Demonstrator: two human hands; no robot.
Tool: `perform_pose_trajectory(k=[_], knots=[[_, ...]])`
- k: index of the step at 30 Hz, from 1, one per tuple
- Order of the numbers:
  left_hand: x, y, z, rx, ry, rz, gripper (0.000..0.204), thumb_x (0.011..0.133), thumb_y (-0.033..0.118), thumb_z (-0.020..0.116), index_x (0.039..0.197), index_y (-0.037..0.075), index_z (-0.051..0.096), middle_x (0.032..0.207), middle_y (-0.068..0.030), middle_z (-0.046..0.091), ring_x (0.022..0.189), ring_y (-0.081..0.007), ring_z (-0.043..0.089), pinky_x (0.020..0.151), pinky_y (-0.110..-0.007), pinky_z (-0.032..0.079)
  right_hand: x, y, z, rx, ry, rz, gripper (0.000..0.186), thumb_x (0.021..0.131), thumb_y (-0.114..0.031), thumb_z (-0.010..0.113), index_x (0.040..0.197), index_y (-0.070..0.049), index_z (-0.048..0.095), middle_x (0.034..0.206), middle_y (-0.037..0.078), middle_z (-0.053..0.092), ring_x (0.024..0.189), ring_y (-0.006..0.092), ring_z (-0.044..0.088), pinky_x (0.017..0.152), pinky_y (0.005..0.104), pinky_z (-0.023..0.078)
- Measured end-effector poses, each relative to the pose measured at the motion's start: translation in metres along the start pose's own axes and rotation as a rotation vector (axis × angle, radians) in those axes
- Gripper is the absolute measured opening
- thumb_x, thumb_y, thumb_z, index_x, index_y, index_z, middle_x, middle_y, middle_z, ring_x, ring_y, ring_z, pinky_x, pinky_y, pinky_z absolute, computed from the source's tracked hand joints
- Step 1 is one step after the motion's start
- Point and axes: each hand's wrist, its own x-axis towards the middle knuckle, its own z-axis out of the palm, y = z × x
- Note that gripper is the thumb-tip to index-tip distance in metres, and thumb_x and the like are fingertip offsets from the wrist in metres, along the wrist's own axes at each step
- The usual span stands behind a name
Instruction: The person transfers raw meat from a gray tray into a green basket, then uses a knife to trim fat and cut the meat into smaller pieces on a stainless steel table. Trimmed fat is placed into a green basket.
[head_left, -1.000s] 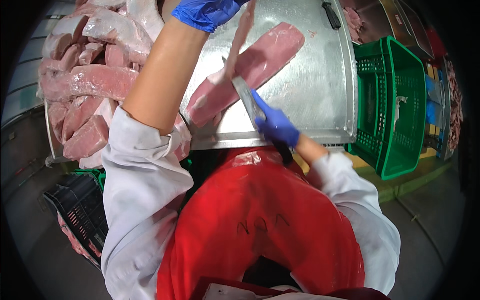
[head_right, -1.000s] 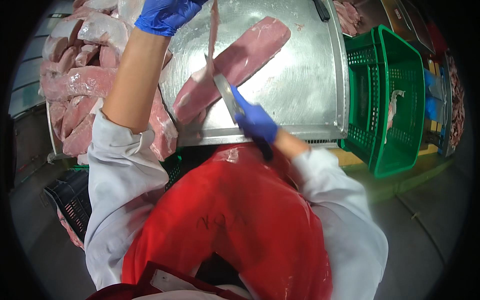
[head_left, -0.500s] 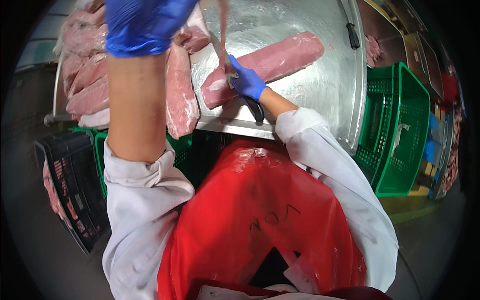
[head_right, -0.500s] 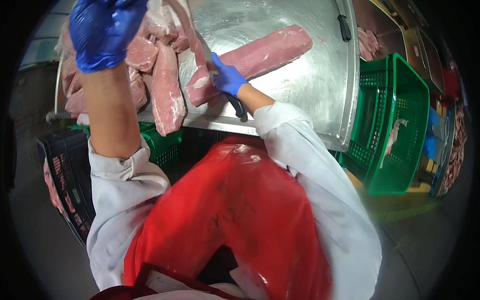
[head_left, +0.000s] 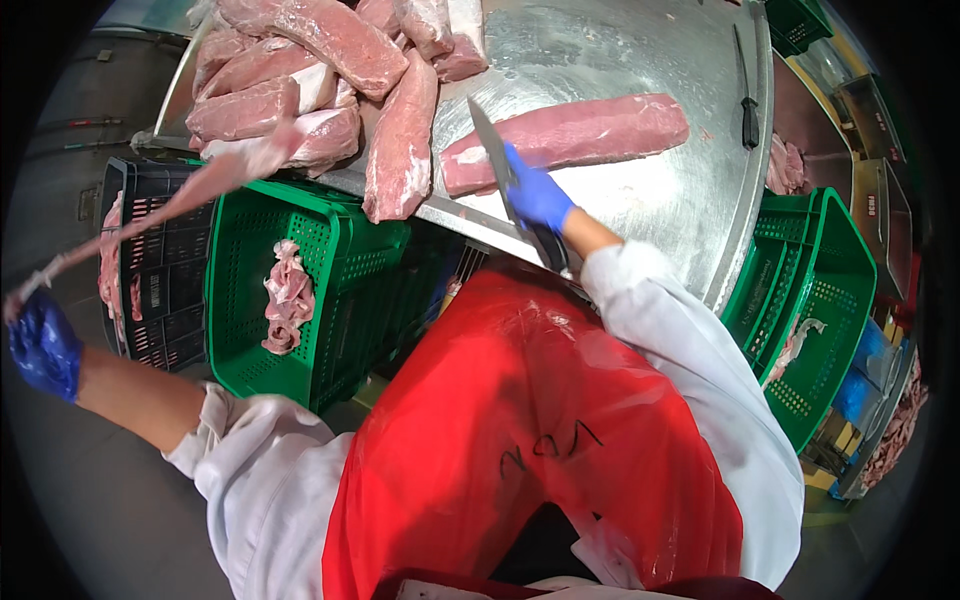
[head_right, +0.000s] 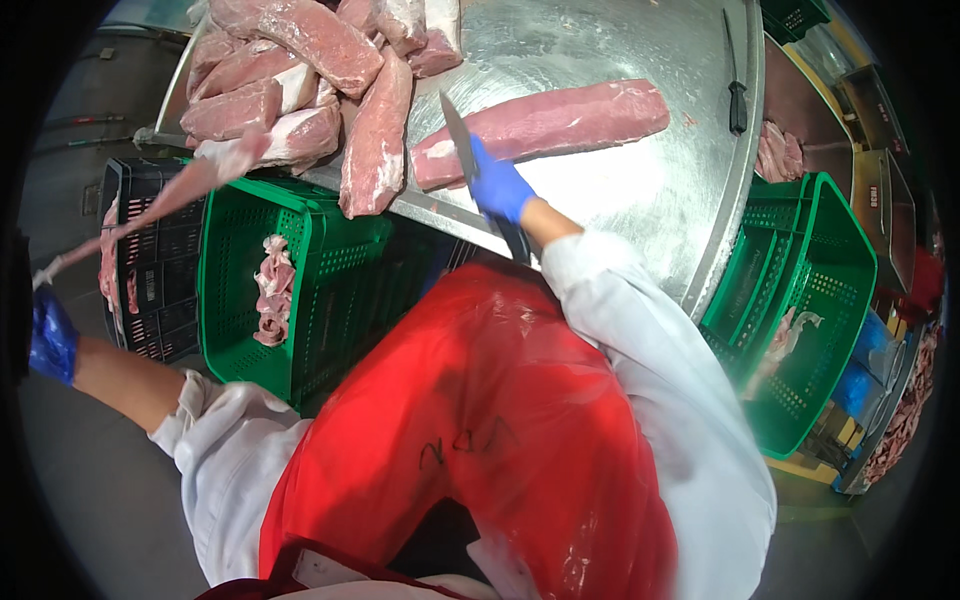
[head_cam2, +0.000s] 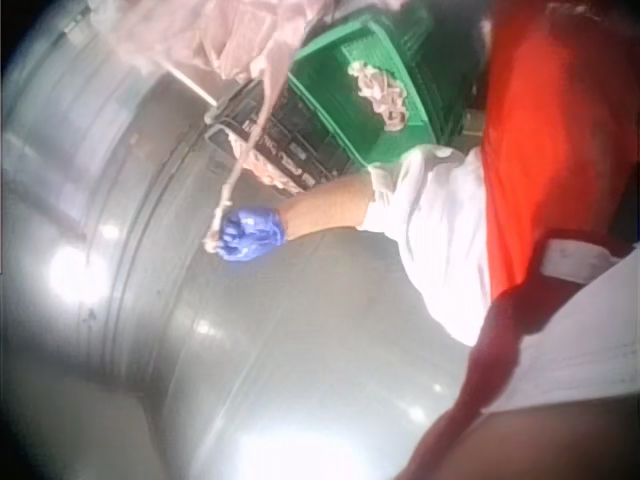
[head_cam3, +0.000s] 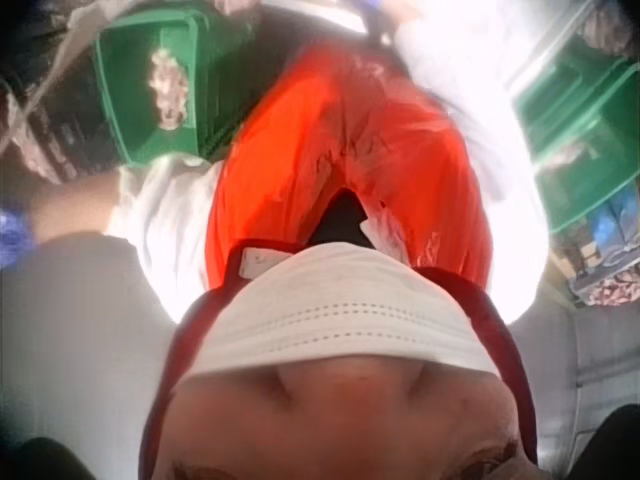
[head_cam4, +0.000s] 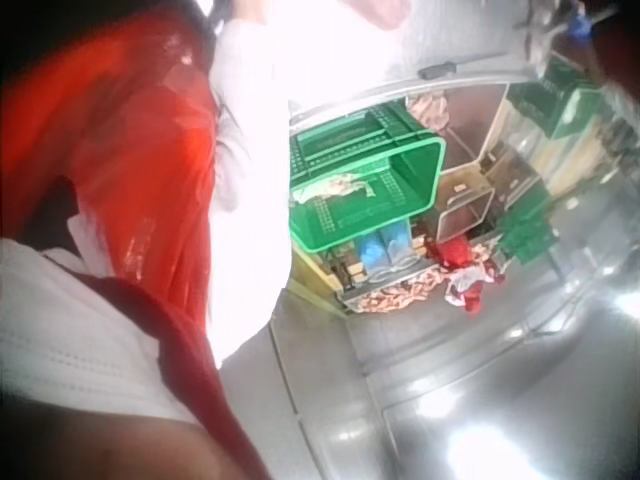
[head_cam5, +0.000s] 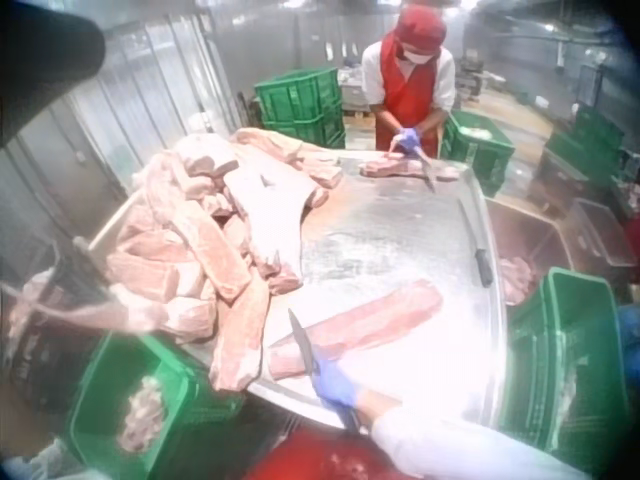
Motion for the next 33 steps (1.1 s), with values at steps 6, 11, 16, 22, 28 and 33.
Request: perform_pose_trajectory(k=[6, 11, 16, 22, 28, 33], knots=[[-0.113, -0.059, -0.108, 1.770, 0.285, -0.077, 0.045, 0.095, 0.024, 0.068, 0.122, -0.009, 0.054, 0.112, -0.0105, 0.063, 0.096, -0.0182, 0.060, 0.092, -0.030, 0.047, -0.161, 0.012, -0.040, 0.328, -0.426, 0.063, 0.075, 0.091, -0.008, 0.051, 0.159, -0.021, 0.024, 0.080, 0.011, 0.066, 0.057, 0.0148, 0.061, 0.055, 0.0309, 0.054], [-0.215, -0.211, 0.100, 1.384, -0.268, 0.073, 0.041, 0.086, 0.019, 0.078, 0.118, 0.001, 0.060, 0.090, -0.0060, 0.065, 0.082, -0.0142, 0.061, 0.080, -0.031, 0.051, -0.106, 0.032, -0.063, 0.189, 0.002, -0.009, 0.076, 0.089, -0.015, 0.056, 0.158, -0.021, 0.026, 0.101, 0.020, 0.071, 0.069, 0.0245, 0.068, 0.073, 0.0362, 0.057], [-0.232, -0.263, 0.181, 1.207, -0.504, 0.001, 0.035, 0.088, 0.015, 0.076, 0.115, 0.001, 0.061, 0.084, -0.0030, 0.062, 0.075, -0.0112, 0.057, 0.068, -0.028, 0.049, -0.030, 0.005, -0.025, 0.451, -0.065, 0.026, 0.078, 0.087, -0.014, 0.057, 0.158, -0.012, 0.023, 0.099, 0.022, 0.069, 0.074, 0.0256, 0.070, 0.072, 0.0395, 0.055], [-0.222, -0.268, 0.155, 1.014, -0.394, -0.094, 0.034, 0.086, 0.015, 0.077, 0.112, 0.001, 0.062, 0.083, -0.0033, 0.061, 0.070, -0.0102, 0.055, 0.065, -0.028, 0.049, -0.110, -0.015, 0.029, 0.146, -0.149, 0.162, 0.075, 0.093, -0.012, 0.046, 0.160, -0.018, 0.013, 0.072, 0.015, 0.066, 0.054, 0.0229, 0.064, 0.060, 0.0369, 0.055], [-0.242, -0.301, 0.148, 0.861, -0.416, -0.229, 0.027, 0.090, 0.011, 0.073, 0.112, 0.000, 0.062, 0.083, -0.0013, 0.062, 0.071, -0.0067, 0.055, 0.064, -0.024, 0.048, -0.202, -0.014, 0.019, 0.337, -0.131, 0.171, 0.075, 0.093, -0.006, 0.052, 0.160, -0.022, 0.022, 0.073, 0.008, 0.065, 0.052, 0.0118, 0.057, 0.053, 0.0279, 0.052], [-0.260, -0.323, 0.175, 0.780, -0.565, -0.120, 0.031, 0.087, 0.016, 0.075, 0.109, 0.001, 0.062, 0.082, -0.0044, 0.061, 0.070, -0.0125, 0.056, 0.065, -0.028, 0.049, -0.076, -0.041, -0.001, -0.003, 0.133, 0.136, 0.075, 0.090, -0.023, 0.054, 0.158, -0.016, 0.024, 0.084, 0.022, 0.069, 0.073, 0.0309, 0.070, 0.076, 0.0405, 0.055]])
